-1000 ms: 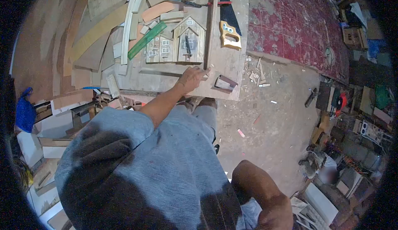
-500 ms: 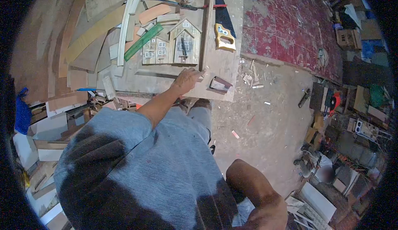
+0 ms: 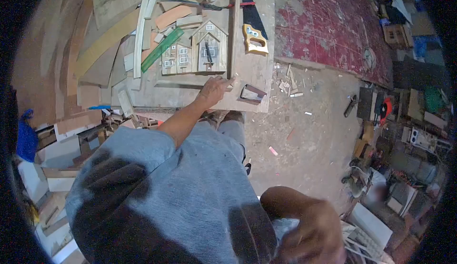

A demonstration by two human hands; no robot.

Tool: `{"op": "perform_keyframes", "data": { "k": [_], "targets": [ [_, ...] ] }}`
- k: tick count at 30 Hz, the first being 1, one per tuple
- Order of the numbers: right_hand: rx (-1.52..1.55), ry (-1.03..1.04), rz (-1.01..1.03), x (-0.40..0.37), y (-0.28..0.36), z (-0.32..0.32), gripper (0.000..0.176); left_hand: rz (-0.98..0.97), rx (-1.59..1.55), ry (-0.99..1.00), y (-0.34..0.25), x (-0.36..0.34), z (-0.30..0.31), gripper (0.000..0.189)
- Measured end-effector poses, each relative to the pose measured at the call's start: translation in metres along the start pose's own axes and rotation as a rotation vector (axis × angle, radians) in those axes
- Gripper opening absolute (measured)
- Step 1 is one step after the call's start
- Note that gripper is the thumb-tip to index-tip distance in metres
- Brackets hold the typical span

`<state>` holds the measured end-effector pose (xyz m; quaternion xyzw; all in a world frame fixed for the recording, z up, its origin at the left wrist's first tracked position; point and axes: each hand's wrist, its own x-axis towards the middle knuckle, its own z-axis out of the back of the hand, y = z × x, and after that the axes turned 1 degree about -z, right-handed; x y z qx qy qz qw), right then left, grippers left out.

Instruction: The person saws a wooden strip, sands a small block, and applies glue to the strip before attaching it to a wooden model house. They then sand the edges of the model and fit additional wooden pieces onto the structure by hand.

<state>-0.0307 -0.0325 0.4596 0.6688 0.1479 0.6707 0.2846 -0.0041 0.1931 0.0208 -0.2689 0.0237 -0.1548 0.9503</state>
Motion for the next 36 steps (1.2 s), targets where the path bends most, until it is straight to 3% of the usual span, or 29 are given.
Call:
{"op": "perform_keyframes", "data": {
  "k": [2, 3, 5, 6, 7, 9, 11, 15, 17, 22, 25, 27, 29, 31, 33, 35, 36],
  "targets": [
    [-0.151, -0.116, -0.325, -0.025, 0.005, 0.014, 0.02, 0.012, -0.003, 0.021, 0.0, -0.001, 0.002, 0.058],
    [-0.17, -0.13, -0.324, -0.06, -0.006, 0.003, 0.02, -0.009, -0.002, 0.03, 0.0, 0.001, 0.004, 0.058],
    [-0.673, -0.908, -0.811, -0.139, -0.032, -0.028, 0.019, -0.015, 0.035, 0.0, -0.004, 0.0, 0.008, 0.059],
    [-0.34, -1.137, -1.101, -0.131, -0.058, -0.014, 0.022, -0.037, 0.038, 0.01, -0.004, 0.0, 0.008, 0.059],
    [-0.441, -1.23, -1.276, -0.164, -0.093, -0.013, 0.027, -0.03, 0.033, 0.001, -0.004, 0.0, 0.008, 0.059],
    [-1.011, -0.84, -1.602, -0.265, -0.14, -0.034, 0.03, -0.036, 0.034, 0.001, 0.0, 0.001, 0.001, 0.058],
    [-0.843, -0.799, -1.725, -0.329, -0.165, -0.064, 0.031, -0.002, 0.03, 0.039, 0.006, 0.006, -0.009, 0.058],
    [-0.806, -0.98, -1.59, -0.352, -0.199, -0.087, 0.027, -0.022, 0.04, -0.001, -0.003, 0.003, 0.006, 0.057],
    [-0.981, -1.091, -1.414, -0.338, -0.212, -0.063, 0.027, 0.126, -0.028, 0.039, -0.011, 0.006, 0.014, 0.05],
    [-0.958, -0.972, -1.293, -0.304, -0.273, 0.028, 0.03, 0.006, 0.064, -0.035, -0.002, -0.011, 0.012, 0.04],
    [-1.053, -0.814, -1.432, -0.295, -0.311, 0.065, 0.035, -0.024, 0.099, -0.044, 0.0, -0.021, 0.009, 0.039],
    [-0.995, -0.436, -1.656, -0.294, -0.332, 0.08, 0.041, -0.004, 0.126, -0.042, 0.0, -0.027, 0.013, 0.039],
    [-0.994, -0.43, -1.64, -0.305, -0.34, 0.095, 0.04, 0.028, 0.133, -0.01, -0.001, -0.028, 0.022, 0.039],
    [-0.938, -0.409, -1.628, -0.309, -0.33, 0.109, 0.041, 0.011, 0.097, -0.127, -0.003, -0.025, 0.024, 0.034],
    [-0.884, -0.444, -1.616, -0.3, -0.31, 0.118, 0.031, 0.068, -0.006, -0.193, -0.015, -0.024, 0.034, 0.029],
    [-0.213, -0.855, -1.599, -0.278, -0.282, 0.119, 0.023, 0.112, -0.111, -0.251, -0.025, -0.021, 0.037, 0.026],
    [-0.113, -0.932, -1.547, -0.244, -0.261, 0.113, 0.018, 0.318, -0.615, -0.192, -0.029, -0.017, 0.037, 0.027]
  ]
}}
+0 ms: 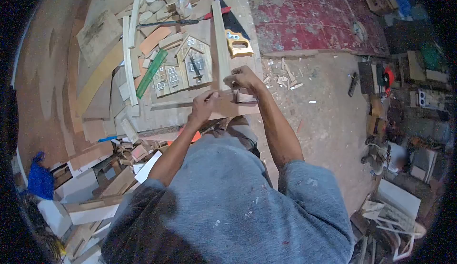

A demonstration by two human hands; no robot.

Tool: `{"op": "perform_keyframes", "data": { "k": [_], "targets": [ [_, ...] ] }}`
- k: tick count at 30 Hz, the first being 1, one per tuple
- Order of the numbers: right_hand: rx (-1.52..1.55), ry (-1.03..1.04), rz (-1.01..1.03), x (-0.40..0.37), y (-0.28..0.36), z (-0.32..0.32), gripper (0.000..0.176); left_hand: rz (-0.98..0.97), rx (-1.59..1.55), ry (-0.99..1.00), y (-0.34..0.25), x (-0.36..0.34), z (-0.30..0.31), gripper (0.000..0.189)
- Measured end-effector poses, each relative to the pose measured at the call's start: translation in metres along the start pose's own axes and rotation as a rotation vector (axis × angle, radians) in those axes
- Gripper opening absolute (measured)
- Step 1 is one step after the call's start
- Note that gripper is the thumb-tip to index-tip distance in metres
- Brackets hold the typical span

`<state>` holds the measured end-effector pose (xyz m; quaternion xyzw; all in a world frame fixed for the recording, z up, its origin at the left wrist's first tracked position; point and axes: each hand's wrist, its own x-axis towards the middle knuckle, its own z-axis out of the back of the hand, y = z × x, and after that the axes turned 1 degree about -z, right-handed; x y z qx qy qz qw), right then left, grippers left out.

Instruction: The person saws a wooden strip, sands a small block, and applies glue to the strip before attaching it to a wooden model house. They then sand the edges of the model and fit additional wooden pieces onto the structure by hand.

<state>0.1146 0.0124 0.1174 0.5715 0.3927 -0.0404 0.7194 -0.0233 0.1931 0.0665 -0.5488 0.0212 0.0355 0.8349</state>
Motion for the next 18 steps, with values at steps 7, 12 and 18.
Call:
{"op": "perform_keyframes", "data": {
  "k": [7, 12, 18],
  "targets": [
    [0.165, 0.033, 0.005, -0.054, 0.052, -0.012, 0.021, 0.503, -0.985, 0.126, -0.101, -0.001, 0.019, 0.025],
    [0.178, -0.047, 0.039, -0.082, 0.077, -0.022, 0.018, 0.39, -1.012, 0.115, -0.14, -0.01, 0.038, 0.02],
    [0.43, -0.065, 0.117, -0.107, 0.098, -0.029, 0.019, 0.083, -0.688, -0.037, -0.163, -0.011, 0.062, 0.025]
  ]
}}
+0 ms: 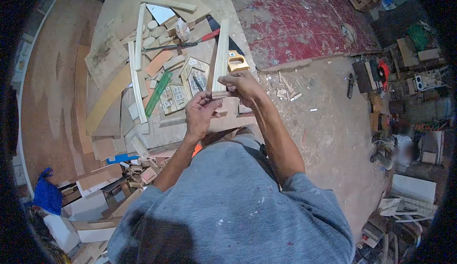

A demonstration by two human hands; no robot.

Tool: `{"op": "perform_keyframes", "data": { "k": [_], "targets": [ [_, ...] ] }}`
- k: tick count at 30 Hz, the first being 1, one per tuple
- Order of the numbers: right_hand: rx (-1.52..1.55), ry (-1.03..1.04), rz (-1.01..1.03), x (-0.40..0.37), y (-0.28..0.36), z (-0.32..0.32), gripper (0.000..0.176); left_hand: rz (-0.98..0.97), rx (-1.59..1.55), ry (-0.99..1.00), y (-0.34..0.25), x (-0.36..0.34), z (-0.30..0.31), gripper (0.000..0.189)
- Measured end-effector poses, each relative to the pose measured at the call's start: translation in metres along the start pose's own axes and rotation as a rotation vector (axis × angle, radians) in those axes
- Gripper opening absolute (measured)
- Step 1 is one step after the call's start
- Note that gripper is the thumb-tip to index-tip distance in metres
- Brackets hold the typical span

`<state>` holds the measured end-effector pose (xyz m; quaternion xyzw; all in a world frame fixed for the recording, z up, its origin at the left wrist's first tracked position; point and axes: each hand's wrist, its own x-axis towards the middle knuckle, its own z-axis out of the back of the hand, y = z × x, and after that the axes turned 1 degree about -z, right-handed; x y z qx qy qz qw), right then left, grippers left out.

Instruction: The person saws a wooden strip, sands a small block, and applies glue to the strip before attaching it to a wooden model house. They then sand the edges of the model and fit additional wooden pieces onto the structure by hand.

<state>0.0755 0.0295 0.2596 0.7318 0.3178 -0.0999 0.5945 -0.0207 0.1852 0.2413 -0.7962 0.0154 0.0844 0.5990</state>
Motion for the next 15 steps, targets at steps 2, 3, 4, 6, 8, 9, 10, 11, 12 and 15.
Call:
{"op": "perform_keyframes", "data": {
  "k": [2, 3, 4, 6, 8, 9, 10, 11, 12, 15],
  "targets": [
    [0.053, 0.004, -0.002, -0.011, 0.009, -0.005, 0.02, -0.051, 0.059, 0.003, -0.007, 0.0, 0.001, 0.024],
    [0.107, 0.009, -0.007, -0.015, 0.012, -0.006, 0.02, -0.097, 0.119, 0.005, -0.014, 0.0, -0.001, 0.022],
    [0.105, 0.006, 0.004, -0.016, 0.013, -0.006, 0.02, -0.107, 0.117, 0.013, -0.018, 0.001, -0.002, 0.022],
    [0.237, 0.025, 0.017, -0.022, 0.017, -0.007, 0.019, -0.28, 0.165, 0.011, -0.024, 0.004, -0.007, 0.024],
    [0.279, -0.005, 0.042, -0.037, 0.027, -0.011, 0.019, -0.396, 0.222, 0.027, -0.031, 0.008, -0.013, 0.026],
    [0.324, -0.032, 0.053, -0.045, 0.033, -0.013, 0.019, -0.501, 0.281, 0.034, -0.036, 0.009, -0.016, 0.027],
    [0.325, -0.041, 0.065, -0.046, 0.033, -0.01, 0.019, -0.579, 0.326, 0.047, -0.042, 0.011, -0.019, 0.027],
    [0.361, -0.014, 0.077, -0.047, 0.032, -0.005, 0.017, -0.586, 0.319, 0.06, -0.045, 0.012, -0.022, 0.027],
    [0.396, 0.013, 0.091, -0.047, 0.03, 0.0, 0.015, -0.639, 0.344, 0.084, -0.048, 0.013, -0.024, 0.03],
    [0.477, 0.099, 0.116, -0.048, 0.026, 0.014, 0.029, -0.745, 0.373, 0.152, -0.058, 0.019, -0.03, 0.033]
  ]
}}
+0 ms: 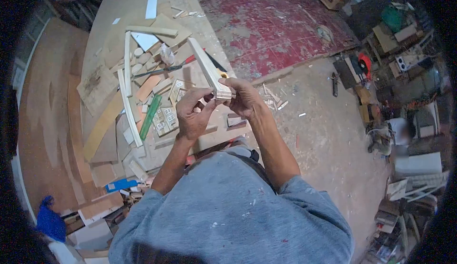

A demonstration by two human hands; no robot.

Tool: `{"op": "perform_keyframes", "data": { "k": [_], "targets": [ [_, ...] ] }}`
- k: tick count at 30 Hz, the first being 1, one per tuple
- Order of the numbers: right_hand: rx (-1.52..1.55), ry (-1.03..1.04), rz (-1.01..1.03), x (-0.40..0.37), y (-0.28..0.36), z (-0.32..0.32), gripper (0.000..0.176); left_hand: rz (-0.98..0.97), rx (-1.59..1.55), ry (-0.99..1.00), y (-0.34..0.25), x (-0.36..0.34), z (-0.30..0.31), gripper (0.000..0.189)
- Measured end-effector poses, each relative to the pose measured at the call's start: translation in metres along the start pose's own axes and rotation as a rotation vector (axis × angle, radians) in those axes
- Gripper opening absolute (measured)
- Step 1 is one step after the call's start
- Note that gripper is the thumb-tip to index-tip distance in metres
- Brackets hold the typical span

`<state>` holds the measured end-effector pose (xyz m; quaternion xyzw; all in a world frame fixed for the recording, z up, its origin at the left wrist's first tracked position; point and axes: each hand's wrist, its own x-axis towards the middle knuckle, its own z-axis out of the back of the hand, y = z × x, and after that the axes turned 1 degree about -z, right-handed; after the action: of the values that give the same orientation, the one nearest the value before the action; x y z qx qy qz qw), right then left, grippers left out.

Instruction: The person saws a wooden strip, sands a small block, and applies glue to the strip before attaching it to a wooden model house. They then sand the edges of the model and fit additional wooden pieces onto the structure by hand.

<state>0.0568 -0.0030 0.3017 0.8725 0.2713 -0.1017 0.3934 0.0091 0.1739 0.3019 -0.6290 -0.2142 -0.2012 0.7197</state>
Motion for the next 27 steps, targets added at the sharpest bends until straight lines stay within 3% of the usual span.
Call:
{"op": "perform_keyframes", "data": {
  "k": [4, 8, 9, 10, 12, 14, 16, 17, 18, 20, 21, 22, 24, 25, 26, 27],
  "targets": [
    [0.165, 0.1, 0.019, -0.013, 0.004, 0.002, 0.025, -0.161, 0.047, 0.06, -0.004, 0.013, -0.003, 0.037],
    [0.079, -0.091, 0.073, -0.029, 0.005, -0.004, 0.028, -0.243, 0.136, 0.178, -0.01, 0.024, -0.001, 0.049],
    [0.035, -0.05, 0.053, -0.032, 0.006, 0.001, 0.04, -0.26, 0.176, 0.221, -0.014, 0.027, 0.0, 0.054],
    [0.044, -0.06, 0.061, -0.034, 0.007, 0.007, 0.04, -0.261, 0.167, 0.235, -0.016, 0.03, 0.001, 0.054],
    [-0.133, -0.04, 0.087, -0.037, 0.008, 0.016, 0.042, -0.31, 0.356, 0.321, -0.018, 0.036, 0.005, 0.067],
    [-0.164, -0.075, 0.122, -0.041, 0.01, 0.021, 0.043, -0.334, 0.47, 0.392, -0.014, 0.042, 0.01, 0.068],
    [-0.46, 0.092, 0.085, -0.045, 0.016, 0.038, 0.045, -0.399, 0.726, 0.557, -0.017, 0.053, 0.011, 0.068],
    [-0.627, 0.117, 0.12, -0.051, 0.019, 0.046, 0.044, -0.459, 0.763, 0.543, -0.021, 0.059, 0.01, 0.063],
    [-0.626, 0.118, 0.115, -0.058, 0.024, 0.041, 0.044, -0.453, 0.764, 0.543, -0.021, 0.061, 0.01, 0.063],
    [-0.855, 0.226, 0.154, -0.066, 0.032, 0.038, 0.038, -0.315, 0.708, 0.845, -0.02, 0.065, 0.012, 0.061],
    [-0.896, 0.255, 0.207, -0.063, 0.032, 0.043, 0.033, -0.423, 0.682, 0.779, -0.021, 0.065, 0.013, 0.056],
    [-0.899, 0.276, 0.201, -0.062, 0.037, 0.047, 0.033, -0.41, 0.698, 0.768, -0.021, 0.063, 0.014, 0.056],
    [-0.967, 0.113, 0.083, -0.061, 0.047, 0.058, 0.032, -0.157, 0.768, 0.883, -0.018, 0.046, 0.017, 0.055],
    [-0.885, 0.073, 0.086, -0.056, 0.046, 0.071, 0.023, -0.089, 0.755, 0.852, -0.011, 0.032, 0.016, 0.048],
    [-0.891, 0.11, 0.067, -0.048, 0.042, 0.088, 0.023, -0.057, 0.774, 0.832, 0.002, 0.012, 0.015, 0.048],
    [-0.893, 0.014, 0.062, -0.036, 0.034, 0.108, 0.024, 0.045, 0.736, 0.754, 0.017, -0.013, 0.015, 0.051]
  ]
}}
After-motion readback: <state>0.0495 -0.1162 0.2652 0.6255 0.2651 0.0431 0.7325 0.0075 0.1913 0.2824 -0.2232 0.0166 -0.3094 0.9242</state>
